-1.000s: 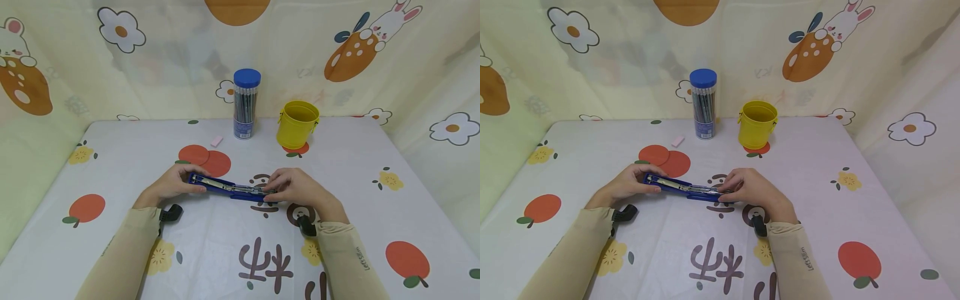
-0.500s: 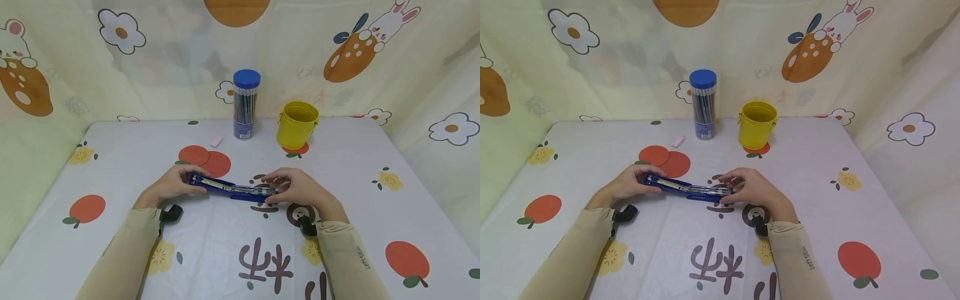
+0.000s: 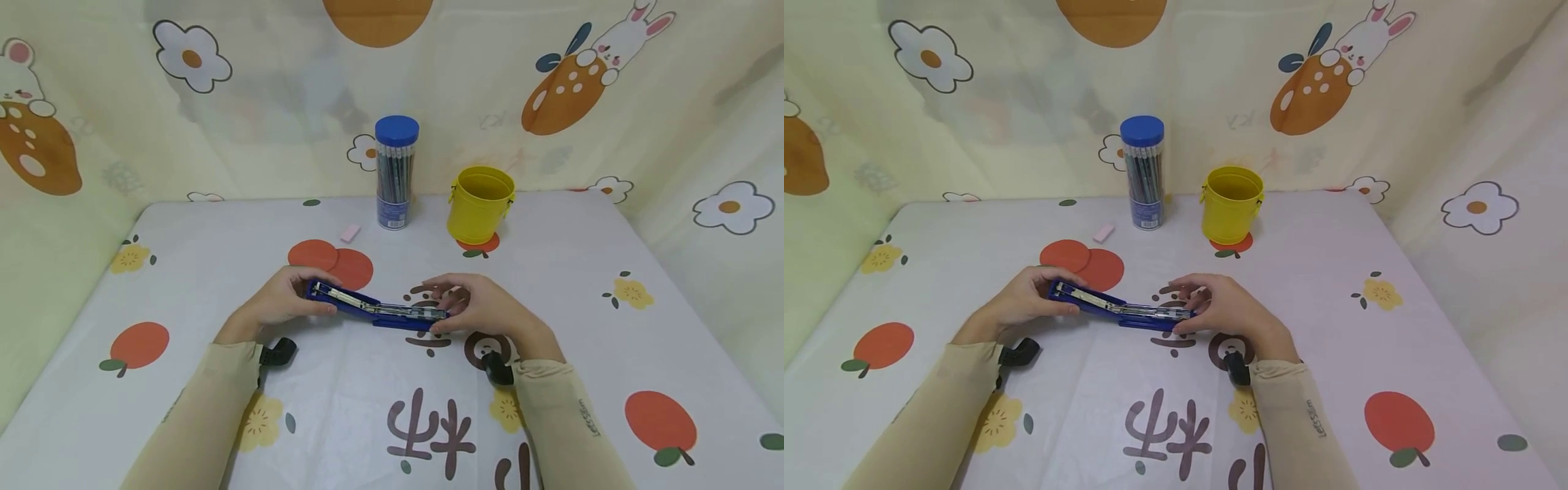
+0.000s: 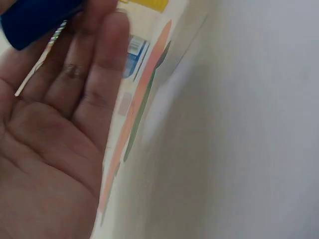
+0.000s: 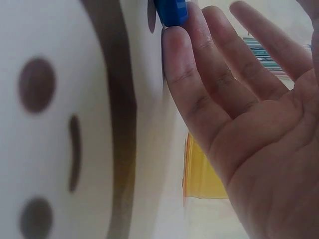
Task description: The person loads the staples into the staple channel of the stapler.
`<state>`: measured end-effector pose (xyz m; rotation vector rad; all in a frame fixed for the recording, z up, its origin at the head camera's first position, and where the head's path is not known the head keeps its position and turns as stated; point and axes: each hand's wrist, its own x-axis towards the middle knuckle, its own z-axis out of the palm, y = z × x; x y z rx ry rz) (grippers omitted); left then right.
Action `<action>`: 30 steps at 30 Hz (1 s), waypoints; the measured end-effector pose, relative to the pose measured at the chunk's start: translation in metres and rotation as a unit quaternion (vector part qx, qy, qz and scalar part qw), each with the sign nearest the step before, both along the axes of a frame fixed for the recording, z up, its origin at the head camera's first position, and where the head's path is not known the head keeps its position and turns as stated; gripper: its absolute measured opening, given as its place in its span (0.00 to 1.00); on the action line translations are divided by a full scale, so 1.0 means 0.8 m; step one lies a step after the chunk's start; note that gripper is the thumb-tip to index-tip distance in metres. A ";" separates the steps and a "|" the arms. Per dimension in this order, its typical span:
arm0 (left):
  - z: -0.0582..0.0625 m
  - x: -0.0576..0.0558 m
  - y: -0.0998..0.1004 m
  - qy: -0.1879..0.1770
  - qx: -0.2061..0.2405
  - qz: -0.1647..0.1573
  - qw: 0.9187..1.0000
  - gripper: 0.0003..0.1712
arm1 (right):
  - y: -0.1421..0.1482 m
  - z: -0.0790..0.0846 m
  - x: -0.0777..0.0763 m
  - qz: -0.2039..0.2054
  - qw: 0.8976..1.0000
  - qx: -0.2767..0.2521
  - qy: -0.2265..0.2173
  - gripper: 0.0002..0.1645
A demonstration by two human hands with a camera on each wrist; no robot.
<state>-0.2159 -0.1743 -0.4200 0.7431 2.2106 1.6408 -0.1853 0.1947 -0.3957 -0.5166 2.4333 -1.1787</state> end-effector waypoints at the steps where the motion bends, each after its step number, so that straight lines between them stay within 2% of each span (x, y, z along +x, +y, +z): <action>1: 0.002 0.001 0.001 -0.003 0.005 0.003 1.000 0.24 | -0.001 0.001 0.000 0.000 1.000 -0.002 0.001 0.46; 8: 0.016 0.008 0.015 -0.009 0.032 0.008 0.999 0.26 | -0.002 0.004 0.000 0.003 1.000 0.000 -0.004 0.55; 12: 0.026 0.013 0.028 0.009 0.042 0.013 0.999 0.26 | -0.001 0.002 -0.001 0.000 1.000 -0.013 -0.009 0.58; 18: 0.039 0.023 0.057 0.051 0.013 0.042 0.998 0.22 | 0.005 -0.001 -0.002 0.005 0.999 -0.048 -0.023 0.61; 23: 0.039 0.025 0.089 0.087 0.003 0.029 0.996 0.24 | 0.012 -0.002 -0.004 -0.007 0.998 -0.051 -0.038 0.63; 30: 0.030 0.022 0.127 0.120 -0.023 0.005 0.992 0.25 | 0.025 -0.001 -0.005 -0.024 0.997 -0.057 -0.045 0.63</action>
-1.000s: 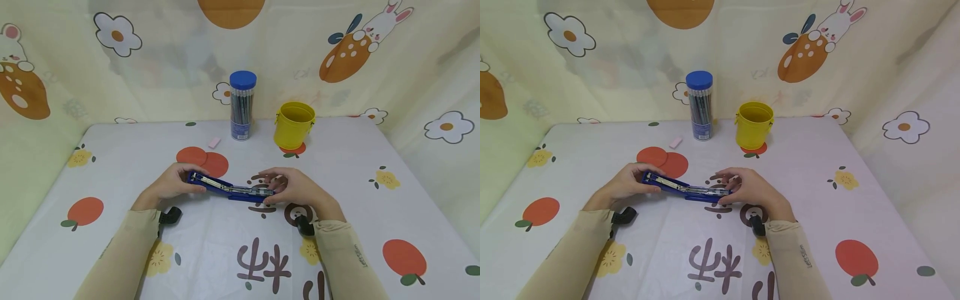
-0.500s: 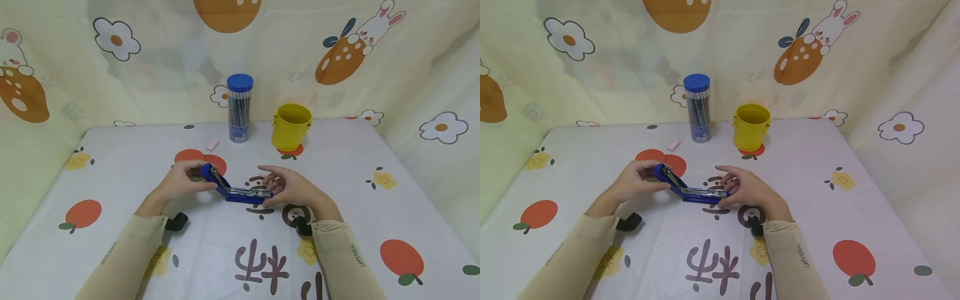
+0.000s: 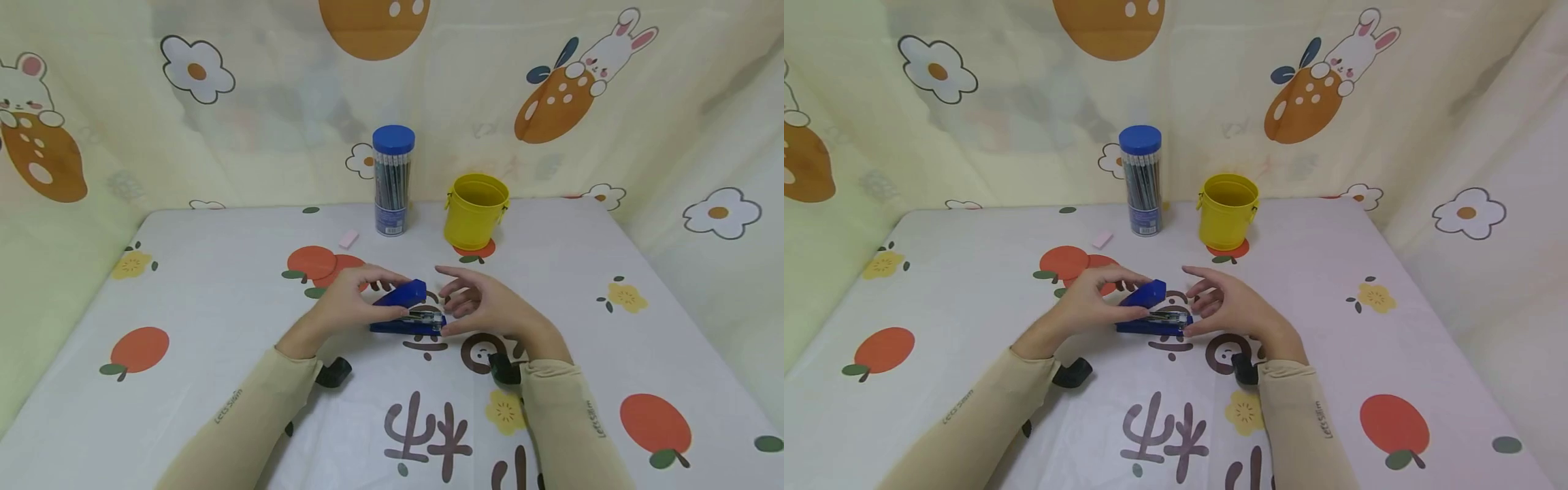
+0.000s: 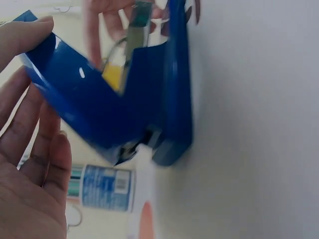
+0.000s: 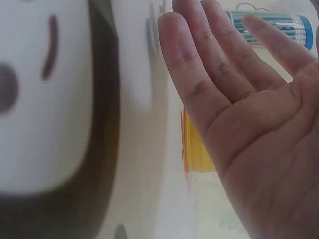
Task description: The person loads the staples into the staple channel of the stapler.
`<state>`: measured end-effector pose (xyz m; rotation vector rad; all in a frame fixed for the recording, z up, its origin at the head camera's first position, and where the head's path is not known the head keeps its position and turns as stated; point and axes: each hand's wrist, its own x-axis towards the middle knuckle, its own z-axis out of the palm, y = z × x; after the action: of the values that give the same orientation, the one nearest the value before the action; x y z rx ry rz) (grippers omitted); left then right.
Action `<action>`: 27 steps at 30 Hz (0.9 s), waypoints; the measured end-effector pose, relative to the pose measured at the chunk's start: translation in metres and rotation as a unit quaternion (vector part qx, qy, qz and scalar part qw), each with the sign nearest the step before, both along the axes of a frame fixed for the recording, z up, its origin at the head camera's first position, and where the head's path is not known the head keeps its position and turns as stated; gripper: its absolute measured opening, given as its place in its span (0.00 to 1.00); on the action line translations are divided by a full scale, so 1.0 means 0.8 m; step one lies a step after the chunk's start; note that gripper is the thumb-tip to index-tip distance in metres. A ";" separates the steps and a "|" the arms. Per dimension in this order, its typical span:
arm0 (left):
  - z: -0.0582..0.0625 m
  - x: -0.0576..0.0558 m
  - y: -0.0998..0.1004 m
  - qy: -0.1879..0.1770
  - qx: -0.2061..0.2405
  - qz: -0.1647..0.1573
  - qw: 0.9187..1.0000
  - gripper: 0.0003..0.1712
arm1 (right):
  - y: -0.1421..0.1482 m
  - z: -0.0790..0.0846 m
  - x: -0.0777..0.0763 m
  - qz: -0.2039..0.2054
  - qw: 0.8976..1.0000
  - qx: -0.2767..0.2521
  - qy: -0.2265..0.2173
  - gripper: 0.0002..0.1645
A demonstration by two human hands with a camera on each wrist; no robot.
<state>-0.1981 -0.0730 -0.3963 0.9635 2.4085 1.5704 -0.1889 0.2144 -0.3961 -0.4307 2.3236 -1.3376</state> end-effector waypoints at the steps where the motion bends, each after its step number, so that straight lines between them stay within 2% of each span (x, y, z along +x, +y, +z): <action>1: -0.002 0.000 0.004 0.002 -0.001 -0.003 1.000 0.24 | 0.001 0.000 -0.001 0.000 1.000 -0.004 0.000 0.63; 5: -0.009 0.000 0.013 0.006 0.005 -0.017 1.000 0.23 | 0.003 0.000 0.000 0.000 1.000 -0.016 -0.004 0.62; 12: -0.014 0.005 0.017 -0.029 -0.001 -0.027 0.999 0.21 | 0.003 0.003 0.001 -0.001 1.000 -0.027 -0.003 0.60; 17: -0.016 0.006 0.021 -0.047 -0.021 -0.030 0.998 0.20 | 0.004 0.005 0.003 0.002 1.000 -0.029 -0.002 0.60; 21: -0.016 0.008 0.023 -0.040 -0.032 -0.025 0.998 0.20 | 0.007 0.003 0.004 0.004 1.000 -0.027 0.001 0.59; 27: -0.017 0.012 0.031 -0.012 -0.027 -0.027 0.999 0.20 | 0.012 -0.004 0.005 0.005 0.999 -0.032 0.006 0.59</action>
<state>-0.1887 -0.0484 -0.4098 0.9849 2.3742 1.4825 -0.1846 0.2238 -0.3991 -0.4706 2.2914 -1.4116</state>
